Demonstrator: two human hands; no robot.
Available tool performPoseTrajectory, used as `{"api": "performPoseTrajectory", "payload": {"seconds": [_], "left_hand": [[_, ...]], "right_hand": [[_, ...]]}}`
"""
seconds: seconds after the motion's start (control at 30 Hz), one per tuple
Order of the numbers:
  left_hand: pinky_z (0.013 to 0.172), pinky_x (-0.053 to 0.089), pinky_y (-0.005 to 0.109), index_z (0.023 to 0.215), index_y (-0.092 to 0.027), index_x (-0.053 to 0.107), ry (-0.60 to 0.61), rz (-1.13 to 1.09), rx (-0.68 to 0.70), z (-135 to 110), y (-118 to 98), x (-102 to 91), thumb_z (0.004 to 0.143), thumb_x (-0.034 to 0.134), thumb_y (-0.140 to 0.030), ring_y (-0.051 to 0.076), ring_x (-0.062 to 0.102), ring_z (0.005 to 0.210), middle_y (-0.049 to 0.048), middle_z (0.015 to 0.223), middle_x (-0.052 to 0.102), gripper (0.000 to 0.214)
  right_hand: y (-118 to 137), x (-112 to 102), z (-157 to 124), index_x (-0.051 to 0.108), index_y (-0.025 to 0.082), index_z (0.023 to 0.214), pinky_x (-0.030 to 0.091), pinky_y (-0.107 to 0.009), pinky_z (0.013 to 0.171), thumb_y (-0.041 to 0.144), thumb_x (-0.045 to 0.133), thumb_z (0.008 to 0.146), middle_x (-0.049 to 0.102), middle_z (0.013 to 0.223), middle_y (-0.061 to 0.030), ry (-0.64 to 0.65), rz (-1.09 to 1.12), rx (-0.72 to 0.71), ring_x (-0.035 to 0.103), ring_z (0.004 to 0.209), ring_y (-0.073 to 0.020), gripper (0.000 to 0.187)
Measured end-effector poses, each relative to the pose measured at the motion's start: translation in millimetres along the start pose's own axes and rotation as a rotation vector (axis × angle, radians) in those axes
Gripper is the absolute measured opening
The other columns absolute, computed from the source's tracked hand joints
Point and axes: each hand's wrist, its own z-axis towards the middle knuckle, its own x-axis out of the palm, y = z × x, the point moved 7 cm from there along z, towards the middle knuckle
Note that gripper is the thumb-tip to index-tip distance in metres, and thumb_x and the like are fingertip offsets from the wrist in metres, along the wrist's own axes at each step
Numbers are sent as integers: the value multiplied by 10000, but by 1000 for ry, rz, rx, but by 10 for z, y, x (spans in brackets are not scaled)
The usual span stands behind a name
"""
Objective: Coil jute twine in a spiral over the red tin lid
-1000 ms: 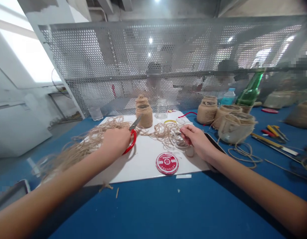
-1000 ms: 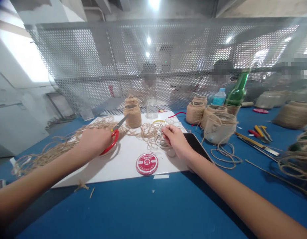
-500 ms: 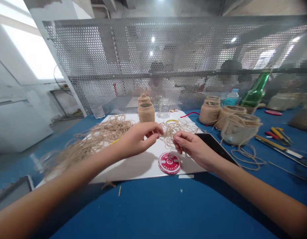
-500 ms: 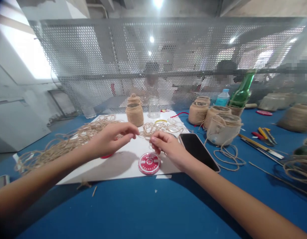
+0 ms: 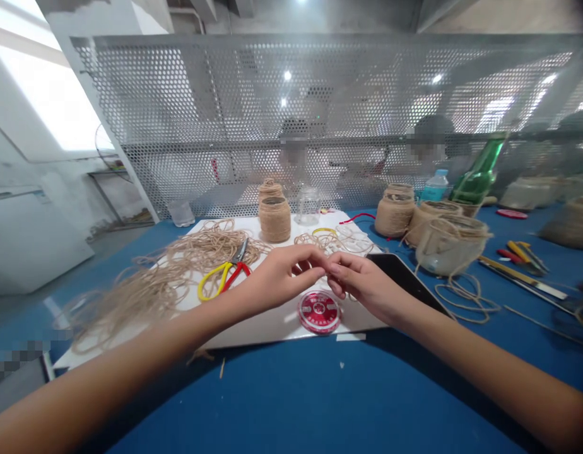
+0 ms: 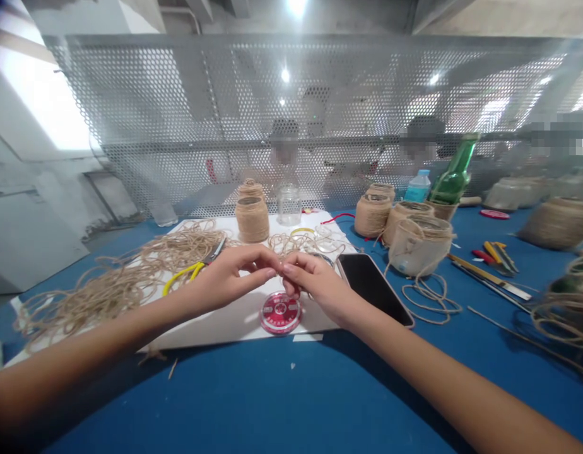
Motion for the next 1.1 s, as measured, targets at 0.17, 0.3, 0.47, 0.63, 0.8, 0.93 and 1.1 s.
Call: {"api": "performPoseTrajectory", "payload": {"seconds": [0.17, 0.3, 0.47, 0.63, 0.8, 0.93, 1.1], "left_hand": [[686, 448, 219, 919, -166, 608, 6, -2, -14, 5, 75, 41, 869, 502, -186, 105, 583, 783, 9, 862, 645, 119], [655, 440, 203, 924, -164, 584, 14, -4, -31, -2, 123, 64, 873, 510, -211, 90, 572, 741, -3, 830, 629, 101], [637, 434, 208, 926, -166, 594, 6, 43, -63, 4, 169, 72, 871, 517, -244, 93, 568, 714, -1, 822, 635, 122], [624, 422, 208, 863, -161, 591, -5, 61, -72, 8, 186, 85, 859, 530, -236, 90, 556, 687, -15, 773, 626, 96], [608, 428, 208, 838, -157, 573, -34, -42, -126, -14, 247, 88, 845, 526, -225, 96, 554, 694, -10, 761, 611, 83], [627, 463, 224, 847, -155, 582, -63, -141, -185, -24, 323, 82, 830, 546, -259, 114, 554, 740, 5, 797, 600, 112], [603, 470, 220, 815, -151, 580, -68, -290, -237, -25, 338, 106, 804, 571, -254, 108, 523, 720, 0, 781, 562, 104]], "right_hand": [[-39, 8, -19, 508, 197, 776, 307, -216, 506, 441, 555, 840, 487, 566, 56, -63, 30, 24, 407, 501, -76, 256], [-50, 10, -32, 507, 195, 760, 326, -217, 508, 439, 580, 819, 492, 578, 50, -99, 35, 34, 418, 510, -77, 261], [-33, 2, -40, 520, 191, 748, 335, -222, 520, 429, 586, 814, 513, 588, 37, -141, 5, 20, 425, 524, -82, 255], [-19, 22, -53, 519, 193, 749, 355, -232, 552, 408, 557, 832, 540, 612, 23, -163, -51, -6, 444, 554, -92, 233], [28, 10, -63, 553, 197, 747, 373, -255, 616, 397, 553, 827, 548, 684, 8, -211, -168, -49, 475, 639, -117, 215], [133, -64, -76, 598, 217, 788, 355, -269, 647, 367, 583, 807, 550, 766, 1, -284, -320, -116, 473, 720, -143, 152], [246, -70, -95, 619, 220, 721, 337, -275, 655, 283, 623, 775, 553, 758, -3, -289, -456, -177, 464, 740, -155, 82]]}}
